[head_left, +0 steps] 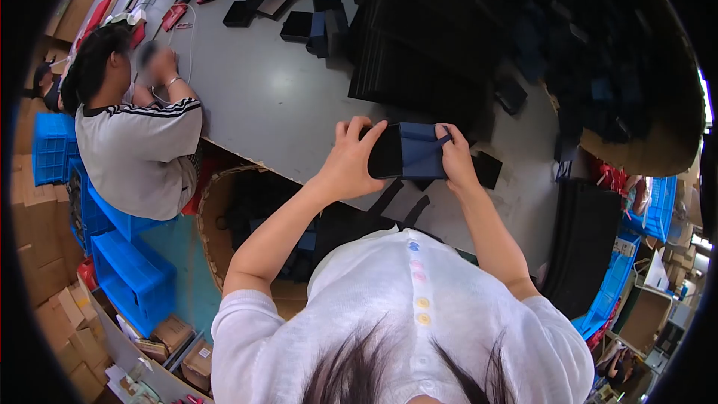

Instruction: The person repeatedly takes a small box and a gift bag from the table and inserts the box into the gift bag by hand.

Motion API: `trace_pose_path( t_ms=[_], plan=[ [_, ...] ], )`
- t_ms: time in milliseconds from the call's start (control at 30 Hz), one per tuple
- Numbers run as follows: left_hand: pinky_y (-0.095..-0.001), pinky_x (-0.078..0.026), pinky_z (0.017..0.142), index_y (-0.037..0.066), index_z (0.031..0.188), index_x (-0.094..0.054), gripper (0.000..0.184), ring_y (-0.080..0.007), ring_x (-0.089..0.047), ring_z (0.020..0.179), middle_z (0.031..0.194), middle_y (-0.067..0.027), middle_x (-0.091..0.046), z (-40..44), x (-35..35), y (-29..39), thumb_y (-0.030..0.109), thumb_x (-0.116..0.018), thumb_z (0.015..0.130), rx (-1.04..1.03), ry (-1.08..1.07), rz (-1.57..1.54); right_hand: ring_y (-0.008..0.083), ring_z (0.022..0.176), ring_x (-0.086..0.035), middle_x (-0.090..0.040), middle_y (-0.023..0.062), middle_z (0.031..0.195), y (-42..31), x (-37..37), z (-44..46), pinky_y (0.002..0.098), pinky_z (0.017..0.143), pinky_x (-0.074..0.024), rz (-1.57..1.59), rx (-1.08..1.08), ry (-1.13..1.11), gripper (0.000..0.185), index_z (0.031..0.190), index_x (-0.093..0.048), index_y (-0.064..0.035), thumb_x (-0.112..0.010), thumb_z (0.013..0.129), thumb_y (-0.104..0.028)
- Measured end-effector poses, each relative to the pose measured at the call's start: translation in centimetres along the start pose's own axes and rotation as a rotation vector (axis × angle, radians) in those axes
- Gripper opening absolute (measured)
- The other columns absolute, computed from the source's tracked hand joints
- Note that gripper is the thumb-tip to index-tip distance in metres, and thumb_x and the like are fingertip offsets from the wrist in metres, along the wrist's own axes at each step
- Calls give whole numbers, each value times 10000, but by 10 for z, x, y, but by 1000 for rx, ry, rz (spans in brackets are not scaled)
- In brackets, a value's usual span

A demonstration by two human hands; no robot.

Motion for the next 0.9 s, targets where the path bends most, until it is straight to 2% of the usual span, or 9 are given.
trace_pose_path(
  t_ms=[200,267,333,367,533,567,667,767,900],
  plan=[
    [-458,-389,1001,49,1337,-426,897,-398,-337,1148,1267,-176,-360,-4,-25,13,168,-795,528,-6,-95,-70,100,789,-494,-567,12,843,4,11,-7,252,731,-424,-157,65,-74,236,1038,-584,-63,-540,962,-282],
    [-434,-345,1040,49,1357,-414,830,-383,-319,1225,1331,-178,-332,1,-29,18,169,-767,615,-58,-108,-171,124,812,-501,-566,43,866,9,11,-14,273,744,-432,-234,138,-22,248,1064,-561,-68,-510,973,-293],
    [-411,-303,1067,76,1386,-396,711,-345,-286,1308,1399,-174,-298,12,-26,8,157,-691,744,-33,212,-840,170,868,-523,-570,111,933,40,-7,-25,305,772,-446,-212,61,37,279,1090,-506,-62,-472,984,-318],
    [-392,-325,1052,83,1338,-477,515,-316,-347,1306,1385,-166,-365,12,-33,27,111,-595,837,-82,198,-517,194,892,-533,-577,129,954,33,-22,-37,320,792,-449,-143,145,57,283,1088,-503,-66,-465,986,-327],
    [-347,-420,958,31,1091,-639,295,-300,-540,1109,1161,-149,-561,-20,-27,-27,30,-597,800,129,-22,-455,197,1054,-556,-594,99,1063,-11,-18,-61,313,885,-472,-506,95,-886,524,1271,-505,-88,-702,797,-195],
    [-346,-433,937,27,1080,-635,307,-299,-552,1076,1139,-148,-569,-36,-8,-27,23,-614,774,67,-106,-262,242,1081,-565,-599,129,1130,-27,10,-35,335,899,-479,-722,328,-895,539,1255,-556,-101,-711,743,-173],
    [-404,-411,972,51,1148,-614,399,-344,-468,1168,1243,-148,-525,-101,33,-60,176,-692,777,386,-262,453,343,1112,-539,-520,186,1240,-48,169,84,396,928,-462,-1123,457,222,599,1245,-510,-65,-673,669,-43],
    [-423,-400,993,47,1196,-583,458,-355,-446,1197,1277,-150,-512,-113,45,-75,233,-692,792,522,-38,354,442,1229,-398,-304,193,1427,-51,221,165,493,1016,-370,-1520,426,330,906,1434,-268,-227,-714,659,-82],
    [-403,-416,983,45,1206,-574,460,-341,-485,1173,1248,-155,-535,-95,23,-47,229,-685,799,437,-43,165,417,1276,-372,-221,167,1500,-43,204,207,498,1046,-334,-1828,182,118,910,1443,-255,-253,-705,665,-106]
  ],
)
Point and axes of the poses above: each hand's wrist, its own z-axis towards the middle knuckle, its own x-axis out of the back of the hand, y = z × x, the point moved 8 cm from there along z, towards the middle knuckle
